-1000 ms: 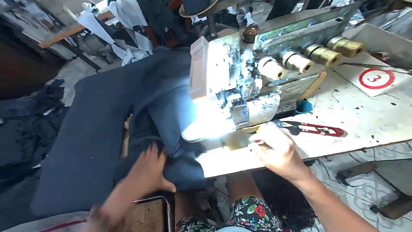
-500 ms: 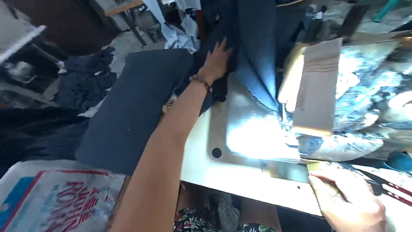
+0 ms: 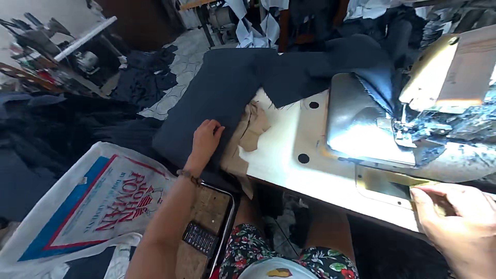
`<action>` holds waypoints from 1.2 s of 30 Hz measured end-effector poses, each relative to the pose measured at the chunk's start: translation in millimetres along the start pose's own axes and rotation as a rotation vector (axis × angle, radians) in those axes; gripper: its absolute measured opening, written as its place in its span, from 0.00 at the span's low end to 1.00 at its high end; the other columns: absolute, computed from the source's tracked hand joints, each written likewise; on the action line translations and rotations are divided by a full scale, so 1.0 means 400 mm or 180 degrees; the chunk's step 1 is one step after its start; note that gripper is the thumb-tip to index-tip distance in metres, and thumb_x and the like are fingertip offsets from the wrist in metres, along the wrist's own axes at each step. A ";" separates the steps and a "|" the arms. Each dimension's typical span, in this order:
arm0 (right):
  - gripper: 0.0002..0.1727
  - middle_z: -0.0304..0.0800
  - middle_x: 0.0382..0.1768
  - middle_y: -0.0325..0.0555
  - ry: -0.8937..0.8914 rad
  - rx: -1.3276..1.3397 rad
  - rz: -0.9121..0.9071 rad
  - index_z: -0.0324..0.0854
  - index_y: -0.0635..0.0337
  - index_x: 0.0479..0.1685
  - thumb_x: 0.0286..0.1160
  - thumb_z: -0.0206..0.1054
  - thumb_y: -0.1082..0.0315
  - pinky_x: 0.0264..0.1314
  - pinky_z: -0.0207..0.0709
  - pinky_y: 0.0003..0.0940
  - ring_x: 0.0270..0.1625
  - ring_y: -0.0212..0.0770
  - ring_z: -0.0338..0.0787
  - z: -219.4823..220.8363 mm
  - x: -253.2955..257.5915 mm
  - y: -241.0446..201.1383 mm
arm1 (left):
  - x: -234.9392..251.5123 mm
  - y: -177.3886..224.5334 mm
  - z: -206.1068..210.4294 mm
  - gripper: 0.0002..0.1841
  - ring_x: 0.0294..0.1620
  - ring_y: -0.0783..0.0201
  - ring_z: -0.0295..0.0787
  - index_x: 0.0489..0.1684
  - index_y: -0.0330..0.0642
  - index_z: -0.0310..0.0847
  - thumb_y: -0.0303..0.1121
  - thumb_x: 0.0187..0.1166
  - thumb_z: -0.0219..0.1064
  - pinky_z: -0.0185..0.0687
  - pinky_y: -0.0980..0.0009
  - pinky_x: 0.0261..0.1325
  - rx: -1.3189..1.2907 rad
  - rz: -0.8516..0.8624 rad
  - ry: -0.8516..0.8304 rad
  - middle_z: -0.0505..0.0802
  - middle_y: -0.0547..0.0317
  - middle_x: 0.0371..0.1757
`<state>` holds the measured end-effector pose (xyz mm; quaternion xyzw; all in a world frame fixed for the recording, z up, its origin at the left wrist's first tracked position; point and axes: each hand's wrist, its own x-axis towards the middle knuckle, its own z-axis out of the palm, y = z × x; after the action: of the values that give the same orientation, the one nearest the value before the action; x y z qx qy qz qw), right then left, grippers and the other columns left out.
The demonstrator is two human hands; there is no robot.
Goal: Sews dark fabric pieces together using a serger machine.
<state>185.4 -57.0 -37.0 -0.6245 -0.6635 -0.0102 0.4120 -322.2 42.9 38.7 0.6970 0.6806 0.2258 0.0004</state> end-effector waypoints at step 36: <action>0.12 0.92 0.42 0.41 -0.1792 0.4510 0.3126 0.74 0.63 0.63 0.92 0.50 0.71 0.52 0.89 0.31 0.44 0.31 0.93 0.116 -0.260 -0.388 | -0.260 0.425 0.106 0.13 0.55 0.53 0.90 0.56 0.37 0.89 0.35 0.86 0.63 0.87 0.54 0.61 -0.0985 0.2409 -0.1541 0.92 0.48 0.52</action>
<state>18.5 -152.1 -48.1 -0.4169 -0.2496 0.7303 0.4802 -144.5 -55.4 20.2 0.9203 0.3176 0.1399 0.1806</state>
